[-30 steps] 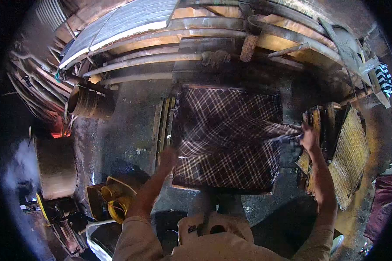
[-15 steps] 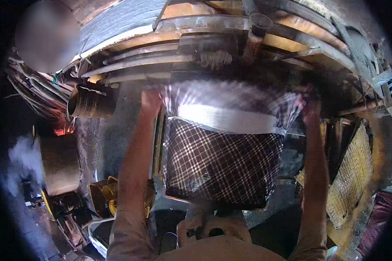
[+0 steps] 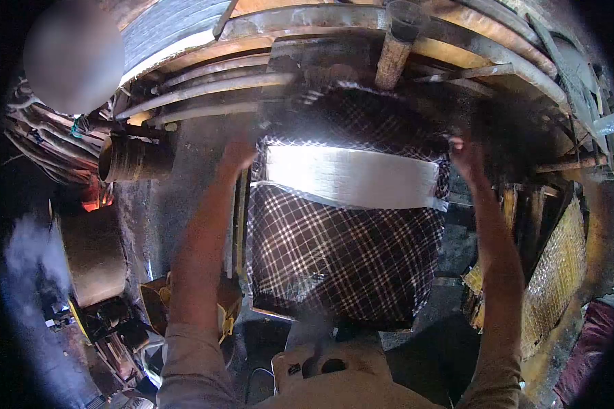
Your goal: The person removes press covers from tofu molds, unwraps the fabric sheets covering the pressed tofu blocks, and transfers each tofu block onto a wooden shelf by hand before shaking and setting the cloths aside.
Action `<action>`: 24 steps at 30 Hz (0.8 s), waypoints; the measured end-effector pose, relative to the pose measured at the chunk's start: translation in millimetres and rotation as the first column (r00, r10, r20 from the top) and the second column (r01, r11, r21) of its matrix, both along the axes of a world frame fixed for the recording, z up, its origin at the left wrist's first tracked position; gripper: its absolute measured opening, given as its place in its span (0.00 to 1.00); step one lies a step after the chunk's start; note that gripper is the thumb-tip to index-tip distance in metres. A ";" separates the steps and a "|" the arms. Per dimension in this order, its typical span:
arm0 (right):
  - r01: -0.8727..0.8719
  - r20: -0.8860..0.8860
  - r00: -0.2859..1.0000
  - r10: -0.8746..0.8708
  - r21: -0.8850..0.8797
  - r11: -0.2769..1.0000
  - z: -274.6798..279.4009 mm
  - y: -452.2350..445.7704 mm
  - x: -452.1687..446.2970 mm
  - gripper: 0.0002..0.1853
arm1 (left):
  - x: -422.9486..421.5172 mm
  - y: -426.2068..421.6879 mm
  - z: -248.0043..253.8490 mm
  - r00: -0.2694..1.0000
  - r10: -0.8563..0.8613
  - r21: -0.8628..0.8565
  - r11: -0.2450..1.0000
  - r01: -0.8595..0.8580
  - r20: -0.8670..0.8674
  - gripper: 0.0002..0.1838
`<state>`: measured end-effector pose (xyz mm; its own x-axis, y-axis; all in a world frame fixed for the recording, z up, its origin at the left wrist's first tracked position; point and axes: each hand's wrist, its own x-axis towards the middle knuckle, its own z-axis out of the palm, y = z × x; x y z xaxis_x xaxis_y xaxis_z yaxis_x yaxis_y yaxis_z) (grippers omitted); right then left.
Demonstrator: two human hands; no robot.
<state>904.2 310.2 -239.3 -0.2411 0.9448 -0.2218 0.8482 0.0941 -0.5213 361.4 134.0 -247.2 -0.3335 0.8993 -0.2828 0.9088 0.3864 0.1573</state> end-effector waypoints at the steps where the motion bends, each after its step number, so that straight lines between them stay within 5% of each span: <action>1: -0.156 0.059 0.987 0.148 0.170 0.973 -26.8 -20.3 3.7 0.33 | 9.9 -19.3 -14.3 0.991 -0.109 0.022 0.994 0.111 -0.076 0.36; 3: -0.308 0.141 0.951 0.277 0.322 0.895 -38.7 -64.5 9.2 0.32 | 35.2 -54.1 -23.1 0.964 -0.217 0.033 0.974 0.224 -0.154 0.34; 5: -0.445 0.477 0.820 0.317 0.183 0.876 -11.1 -111.8 -3.7 0.29 | 66.8 -84.4 -2.5 0.956 -0.238 -0.271 0.944 0.187 -0.171 0.34; 8: -0.448 0.509 0.817 0.270 0.267 0.853 1.7 -159.2 4.2 0.24 | 68.3 -121.8 -28.9 0.953 -0.180 -0.080 0.983 0.166 -0.244 0.33; 12: -0.420 0.328 0.896 0.301 0.399 0.815 -18.5 -195.1 38.0 0.18 | 69.5 -143.9 -7.8 0.906 -0.336 -0.293 0.921 0.259 -0.257 0.31; 15: -0.450 0.104 0.889 0.445 0.036 0.892 -2.8 -222.8 49.5 0.16 | 63.5 -171.5 -2.8 0.926 -0.354 -0.257 0.914 0.313 -0.129 0.22; 18: -0.607 -0.102 0.754 0.648 0.268 0.748 21.6 -278.2 51.2 0.21 | 81.5 -204.9 6.5 0.923 -0.350 -0.149 0.933 0.328 -0.162 0.30; 21: -0.540 -0.147 0.806 0.573 0.215 0.814 69.9 -362.1 27.2 0.16 | 136.2 -230.0 24.0 0.929 -0.366 0.016 0.931 0.366 0.058 0.38; 23: -0.584 -0.069 0.811 0.580 -0.043 0.811 88.1 -411.5 23.0 0.15 | 195.3 -251.0 16.5 0.863 -0.494 0.253 0.852 0.458 0.102 0.35; 24: -0.589 -0.058 0.807 0.587 -0.029 0.808 108.8 -430.2 17.0 0.15 | 227.8 -261.8 22.2 0.822 -0.560 0.377 0.788 0.488 0.106 0.33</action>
